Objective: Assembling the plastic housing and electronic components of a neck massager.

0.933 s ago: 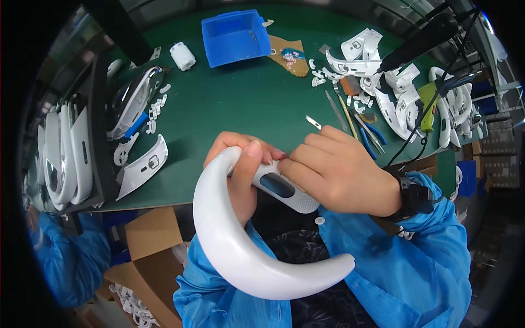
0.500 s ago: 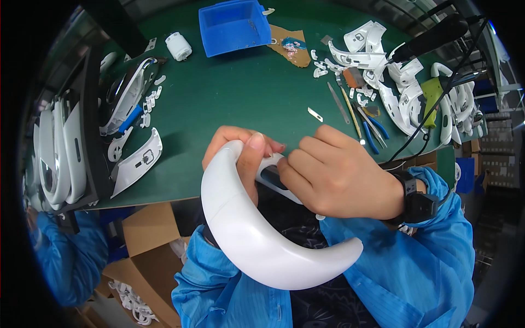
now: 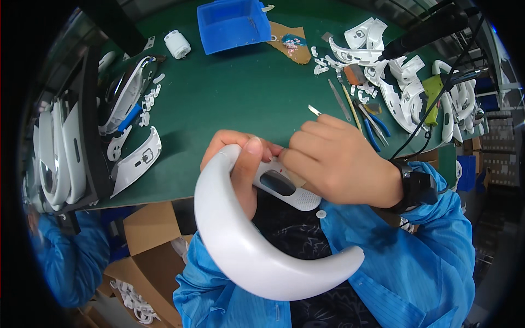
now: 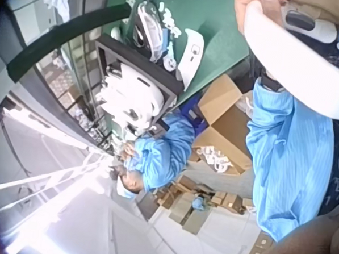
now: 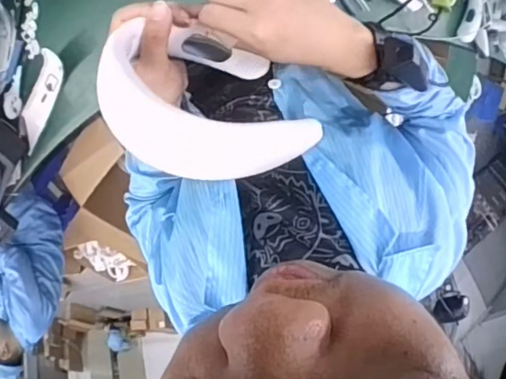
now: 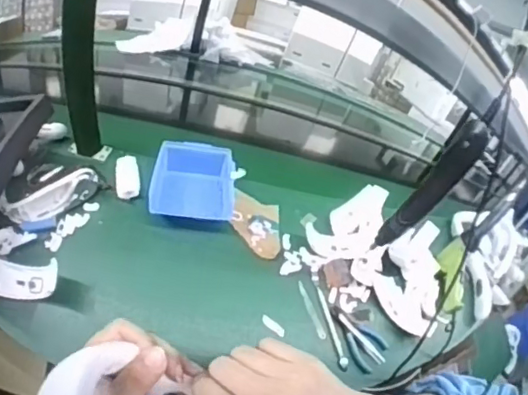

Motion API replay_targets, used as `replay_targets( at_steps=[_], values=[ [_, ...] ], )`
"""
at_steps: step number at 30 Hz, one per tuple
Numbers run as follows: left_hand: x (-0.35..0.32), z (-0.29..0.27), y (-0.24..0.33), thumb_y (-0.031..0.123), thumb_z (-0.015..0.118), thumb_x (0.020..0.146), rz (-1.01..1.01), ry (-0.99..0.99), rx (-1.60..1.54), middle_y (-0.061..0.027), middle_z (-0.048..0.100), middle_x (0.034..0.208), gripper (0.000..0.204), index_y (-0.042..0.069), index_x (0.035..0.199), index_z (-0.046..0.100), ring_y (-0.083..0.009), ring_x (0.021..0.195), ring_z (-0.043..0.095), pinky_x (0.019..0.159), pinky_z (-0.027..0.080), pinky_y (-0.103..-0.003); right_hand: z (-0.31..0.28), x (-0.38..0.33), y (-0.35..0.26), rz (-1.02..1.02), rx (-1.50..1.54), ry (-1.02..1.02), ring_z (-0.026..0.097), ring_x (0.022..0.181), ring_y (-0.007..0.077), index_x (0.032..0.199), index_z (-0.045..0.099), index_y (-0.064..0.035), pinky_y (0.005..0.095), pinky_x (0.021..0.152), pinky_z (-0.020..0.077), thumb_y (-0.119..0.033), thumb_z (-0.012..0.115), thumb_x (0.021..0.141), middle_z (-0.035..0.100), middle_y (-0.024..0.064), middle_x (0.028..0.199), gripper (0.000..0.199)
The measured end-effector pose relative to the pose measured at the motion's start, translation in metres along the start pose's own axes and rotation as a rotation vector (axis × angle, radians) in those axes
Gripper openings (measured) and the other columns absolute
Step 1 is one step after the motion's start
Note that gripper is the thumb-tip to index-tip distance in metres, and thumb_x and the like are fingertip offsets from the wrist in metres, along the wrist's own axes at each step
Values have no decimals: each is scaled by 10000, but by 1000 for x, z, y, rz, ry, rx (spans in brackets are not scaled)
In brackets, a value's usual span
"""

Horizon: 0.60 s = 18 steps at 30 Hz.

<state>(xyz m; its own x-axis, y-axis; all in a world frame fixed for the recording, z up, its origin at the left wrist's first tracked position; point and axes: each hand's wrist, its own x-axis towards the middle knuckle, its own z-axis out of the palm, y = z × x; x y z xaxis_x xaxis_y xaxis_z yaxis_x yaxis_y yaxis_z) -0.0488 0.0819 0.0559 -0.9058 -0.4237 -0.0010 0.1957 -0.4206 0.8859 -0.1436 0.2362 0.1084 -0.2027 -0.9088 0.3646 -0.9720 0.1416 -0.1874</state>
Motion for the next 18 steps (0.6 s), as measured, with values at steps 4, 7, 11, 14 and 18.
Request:
replay_targets(
  at_steps=[4, 7, 11, 14, 18],
  values=[
    [-2, 2, 6, 160, 566, 997, -100, 33, -104, -113, 599, 784, 139, 51, 928, 513, -260, 813, 650, 829, 544, -417, -1, -9, 0, 28, 65, -41, 555, 720, 208, 834, 628, -61, 337, 647, 418, -133, 660, 760, 521, 42, 762, 108],
    [-4, -3, 2, 186, 615, 990, -142, 32, -190, -115, 625, 792, 185, 28, 920, 548, -258, 809, 687, 760, 579, -404, -1, -11, -3, 10, 120, -2, 556, 720, 201, 828, 626, -55, 331, 646, 415, -128, 659, 757, 525, 41, 762, 107],
    [-5, -4, -7, 170, 620, 979, -176, 76, -240, -110, 623, 768, 160, 34, 924, 555, -255, 775, 691, 731, 585, -399, -5, -9, -8, -47, 30, -66, 548, 710, 184, 805, 621, -51, 318, 640, 402, -147, 661, 742, 522, 33, 728, 121],
    [-5, -5, -11, 166, 622, 974, -197, 90, -288, -107, 625, 769, 153, 37, 924, 558, -251, 779, 693, 736, 587, -394, -5, -9, -10, -82, -21, -80, 545, 708, 170, 776, 615, -56, 309, 640, 395, -160, 660, 734, 520, 20, 698, 120],
    [-5, -3, -12, 176, 625, 974, -198, 85, -251, -107, 624, 772, 167, 32, 925, 557, -259, 781, 687, 742, 573, -396, -6, -7, -14, -128, -93, -76, 543, 705, 160, 755, 611, -62, 300, 645, 392, -159, 659, 728, 540, 5, 694, 112]
  ],
)
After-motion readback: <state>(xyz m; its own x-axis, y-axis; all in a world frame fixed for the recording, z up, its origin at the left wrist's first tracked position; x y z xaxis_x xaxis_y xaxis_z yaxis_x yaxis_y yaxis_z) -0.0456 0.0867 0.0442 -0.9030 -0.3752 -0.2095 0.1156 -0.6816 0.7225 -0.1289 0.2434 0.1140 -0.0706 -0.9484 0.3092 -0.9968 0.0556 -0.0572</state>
